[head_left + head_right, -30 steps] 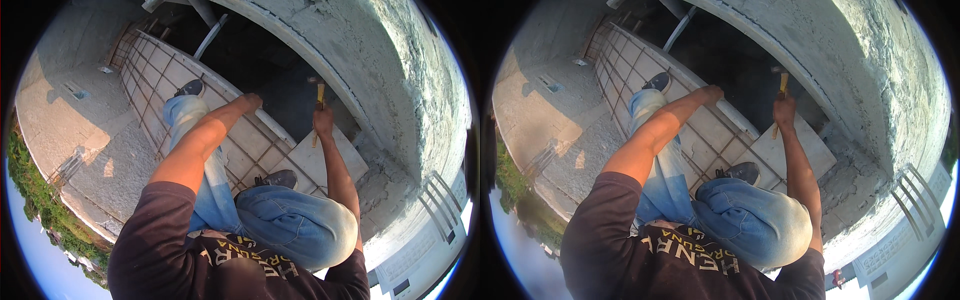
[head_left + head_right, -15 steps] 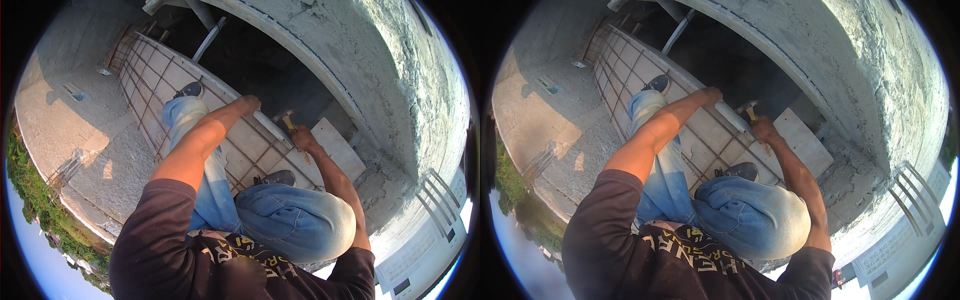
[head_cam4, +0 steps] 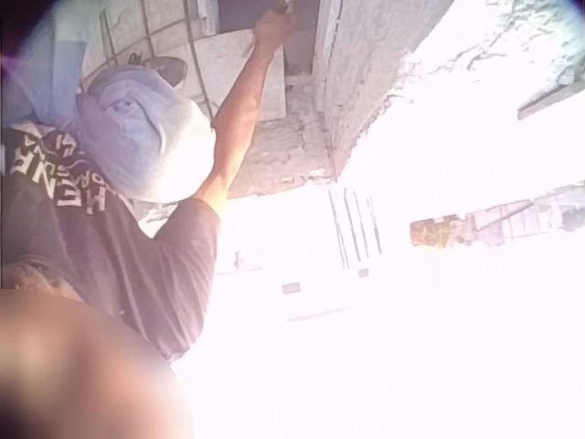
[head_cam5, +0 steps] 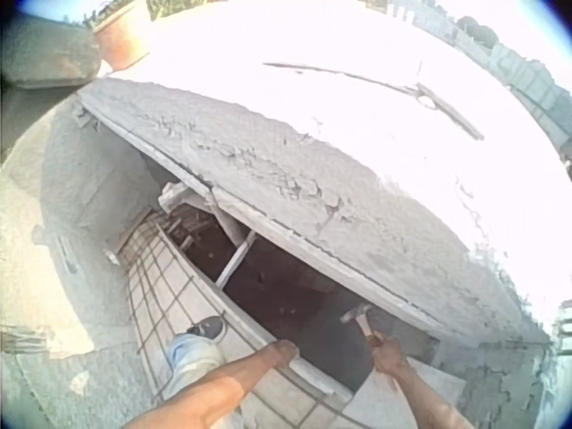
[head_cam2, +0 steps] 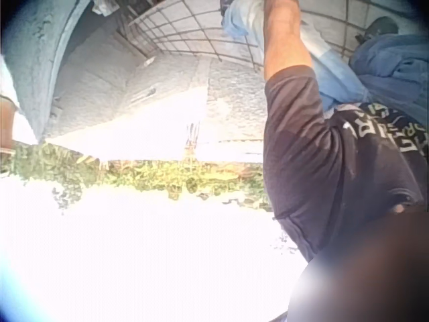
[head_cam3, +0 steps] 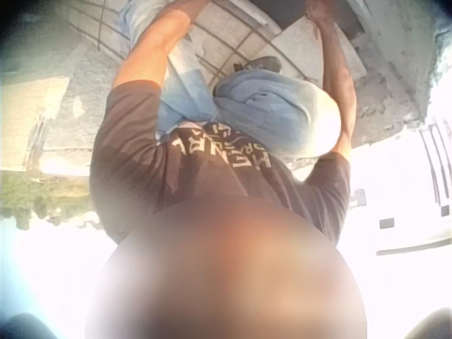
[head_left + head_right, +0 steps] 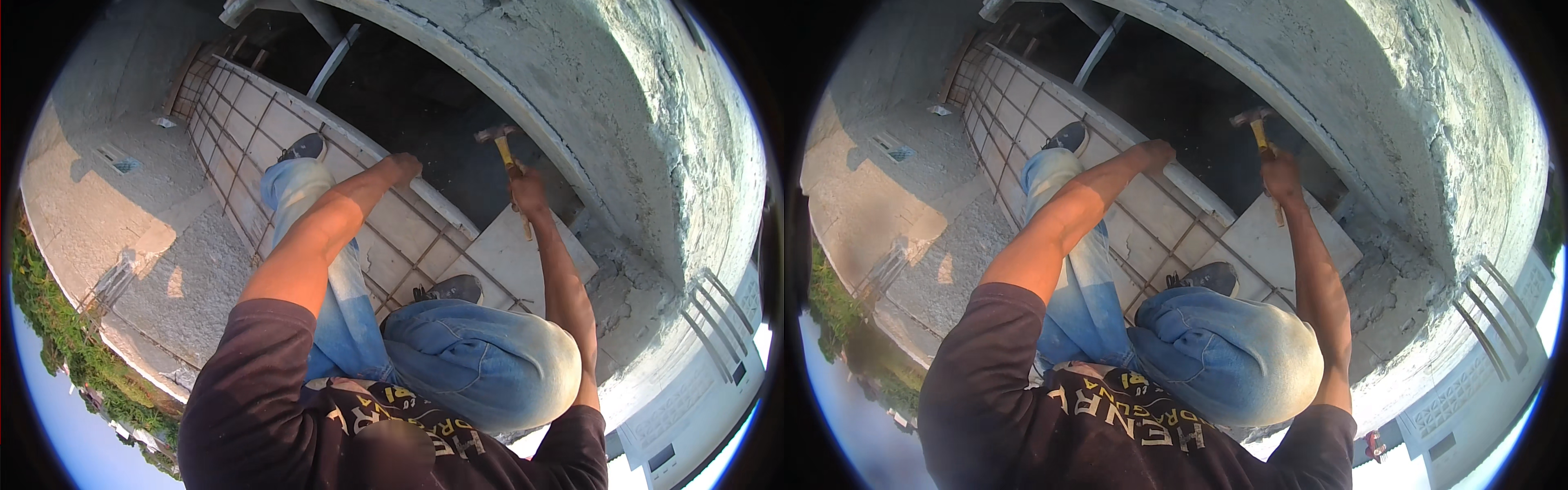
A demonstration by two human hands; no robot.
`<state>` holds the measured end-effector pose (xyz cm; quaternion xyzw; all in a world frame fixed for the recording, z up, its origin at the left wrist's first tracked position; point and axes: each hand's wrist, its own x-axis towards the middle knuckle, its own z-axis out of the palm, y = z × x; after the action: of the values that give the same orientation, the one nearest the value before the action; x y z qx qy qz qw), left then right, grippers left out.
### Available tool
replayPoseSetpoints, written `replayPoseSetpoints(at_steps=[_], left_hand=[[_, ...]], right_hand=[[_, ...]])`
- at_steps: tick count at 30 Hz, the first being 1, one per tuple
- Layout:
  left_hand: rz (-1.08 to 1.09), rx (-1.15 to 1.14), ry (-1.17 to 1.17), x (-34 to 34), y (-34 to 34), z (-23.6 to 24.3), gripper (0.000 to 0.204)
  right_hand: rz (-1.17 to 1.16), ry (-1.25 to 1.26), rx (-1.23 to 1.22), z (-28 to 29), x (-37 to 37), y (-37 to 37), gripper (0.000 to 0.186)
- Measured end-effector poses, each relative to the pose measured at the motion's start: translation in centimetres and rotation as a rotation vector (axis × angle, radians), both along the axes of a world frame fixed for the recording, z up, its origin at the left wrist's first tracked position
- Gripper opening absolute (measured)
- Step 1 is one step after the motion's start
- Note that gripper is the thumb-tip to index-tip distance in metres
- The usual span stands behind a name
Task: Installing wooden formwork and metal mesh for a concrete structure.
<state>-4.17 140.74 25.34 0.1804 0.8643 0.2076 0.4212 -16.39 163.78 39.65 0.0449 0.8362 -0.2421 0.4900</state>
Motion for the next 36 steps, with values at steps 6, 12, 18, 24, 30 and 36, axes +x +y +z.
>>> replayPoseSetpoints(at_steps=[6, 12, 18, 24, 30, 36], left_hand=[[0.021, -0.014, 0.001, 1.7, 0.9, -1.4, 0.029], [0.011, 0.031, 0.025, 0.1, 0.2, -0.5, 0.032], [0.013, -0.025, -0.028, 1.5, -2.3, -1.4, 0.032], [0.009, 0.069, 0.039, -1.9, 0.8, 0.3, 0.031], [0.030, 0.016, -0.028, -0.5, -0.1, 0.2, 0.033], [0.036, 0.013, 0.001, 1.0, 0.6, -0.3, 0.030]], right_hand=[[0.416, 0.273, -0.122, -1.8, 4.5, 1.3, 0.033], [0.007, 0.554, -0.051, -1.4, 0.9, -0.1, 0.040], [0.263, -0.260, -0.024, 0.9, 1.5, -0.8, 0.033], [0.238, 0.733, -0.037, -4.2, 3.6, 2.4, 0.039], [0.046, -0.153, -0.056, 1.5, -1.3, -0.4, 0.037], [0.089, -0.036, -0.031, 1.5, 1.6, 0.9, 0.035]])
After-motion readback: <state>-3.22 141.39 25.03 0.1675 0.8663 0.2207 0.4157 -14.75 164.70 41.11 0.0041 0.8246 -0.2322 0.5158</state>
